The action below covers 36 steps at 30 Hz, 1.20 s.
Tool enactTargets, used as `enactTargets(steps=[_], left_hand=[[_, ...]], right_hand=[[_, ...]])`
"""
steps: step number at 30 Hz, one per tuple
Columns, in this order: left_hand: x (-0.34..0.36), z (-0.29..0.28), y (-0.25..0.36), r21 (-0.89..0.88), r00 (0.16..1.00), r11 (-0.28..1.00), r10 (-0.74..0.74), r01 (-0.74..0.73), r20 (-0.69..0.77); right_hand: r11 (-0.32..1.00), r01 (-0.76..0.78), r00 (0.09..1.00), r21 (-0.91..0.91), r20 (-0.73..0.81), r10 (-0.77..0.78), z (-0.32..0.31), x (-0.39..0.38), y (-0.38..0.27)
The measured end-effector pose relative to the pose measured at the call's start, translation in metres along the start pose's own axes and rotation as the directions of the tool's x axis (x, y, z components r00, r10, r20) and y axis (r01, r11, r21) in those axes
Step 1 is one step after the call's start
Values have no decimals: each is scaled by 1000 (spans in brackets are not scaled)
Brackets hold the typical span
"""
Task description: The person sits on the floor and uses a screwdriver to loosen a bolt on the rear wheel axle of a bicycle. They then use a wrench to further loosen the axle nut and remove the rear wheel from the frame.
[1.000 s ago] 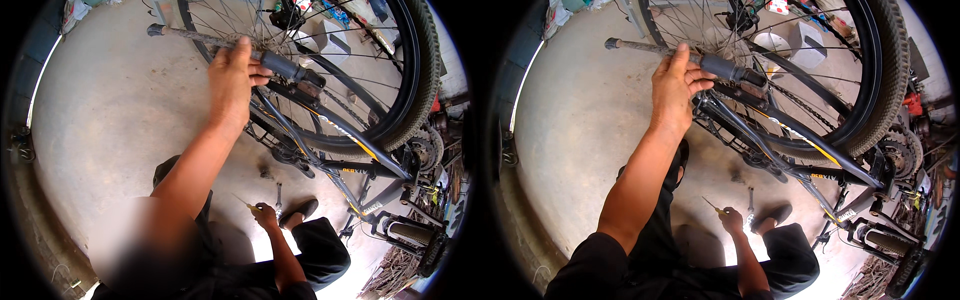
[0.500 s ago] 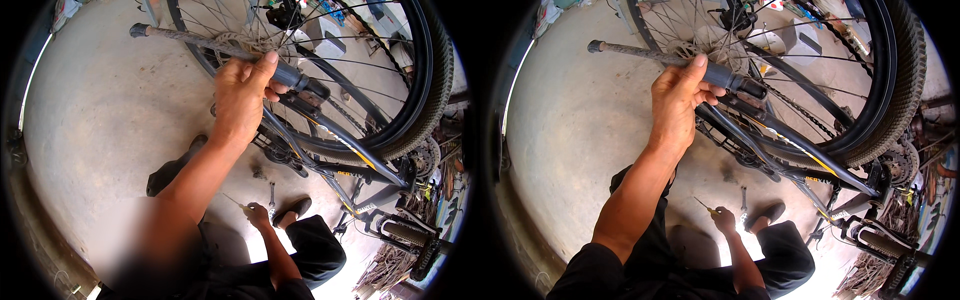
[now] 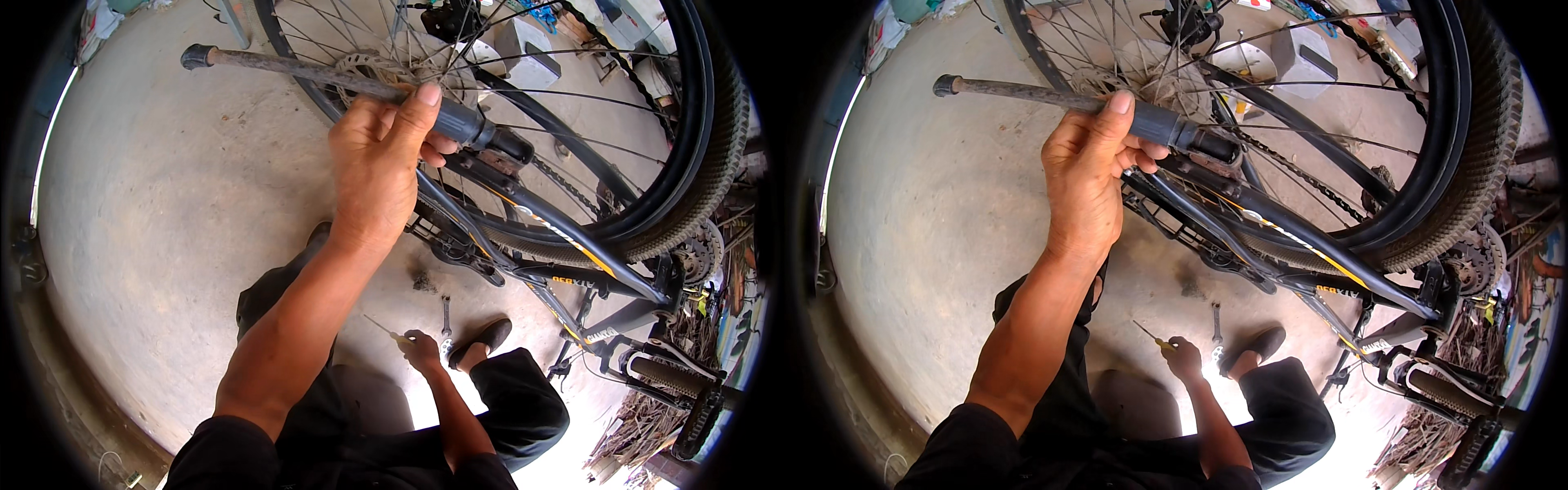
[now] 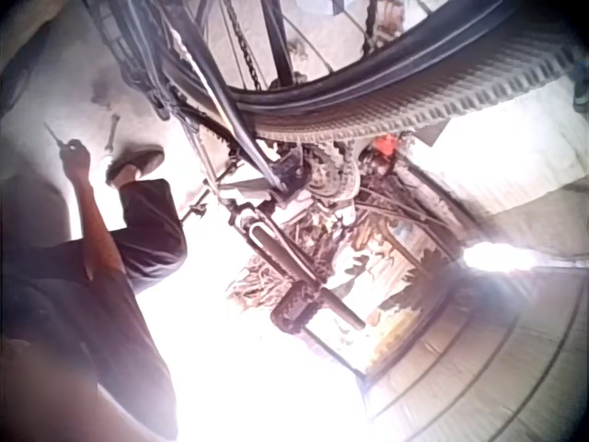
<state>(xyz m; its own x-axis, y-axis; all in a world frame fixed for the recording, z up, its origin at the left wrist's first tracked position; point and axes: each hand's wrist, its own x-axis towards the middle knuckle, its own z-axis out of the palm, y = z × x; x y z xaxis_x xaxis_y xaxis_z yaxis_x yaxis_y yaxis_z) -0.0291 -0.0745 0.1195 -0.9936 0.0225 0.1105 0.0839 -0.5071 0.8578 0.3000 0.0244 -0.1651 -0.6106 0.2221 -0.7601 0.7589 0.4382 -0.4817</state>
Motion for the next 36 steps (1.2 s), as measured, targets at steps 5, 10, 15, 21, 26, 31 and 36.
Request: enactTargets(steps=[5,10,15,21,26,31,36], left_hand=[[0,0,3,64,999,997,53,-53,10],[0,-2,7,31,992,994,99,-101,72],[0,-3,8,-4,987,992,130,-130,98],[0,-4,7,1,981,988,151,-152,120],[1,-4,6,-3,980,987,158,-159,123],[0,-3,5,-7,983,988,156,-156,96],[0,-2,6,31,983,986,163,-166,82]], right_hand=[[994,-57,997,95,51,52,0,2,2],[985,-123,991,121,75,114,0,2,-3],[987,-103,994,125,34,100,1,-1,-8],[987,-110,994,118,18,108,3,-1,-5],[995,-61,998,77,-15,62,7,6,8],[994,-87,996,66,-23,89,9,7,13],[987,-141,990,81,16,141,6,7,15]])
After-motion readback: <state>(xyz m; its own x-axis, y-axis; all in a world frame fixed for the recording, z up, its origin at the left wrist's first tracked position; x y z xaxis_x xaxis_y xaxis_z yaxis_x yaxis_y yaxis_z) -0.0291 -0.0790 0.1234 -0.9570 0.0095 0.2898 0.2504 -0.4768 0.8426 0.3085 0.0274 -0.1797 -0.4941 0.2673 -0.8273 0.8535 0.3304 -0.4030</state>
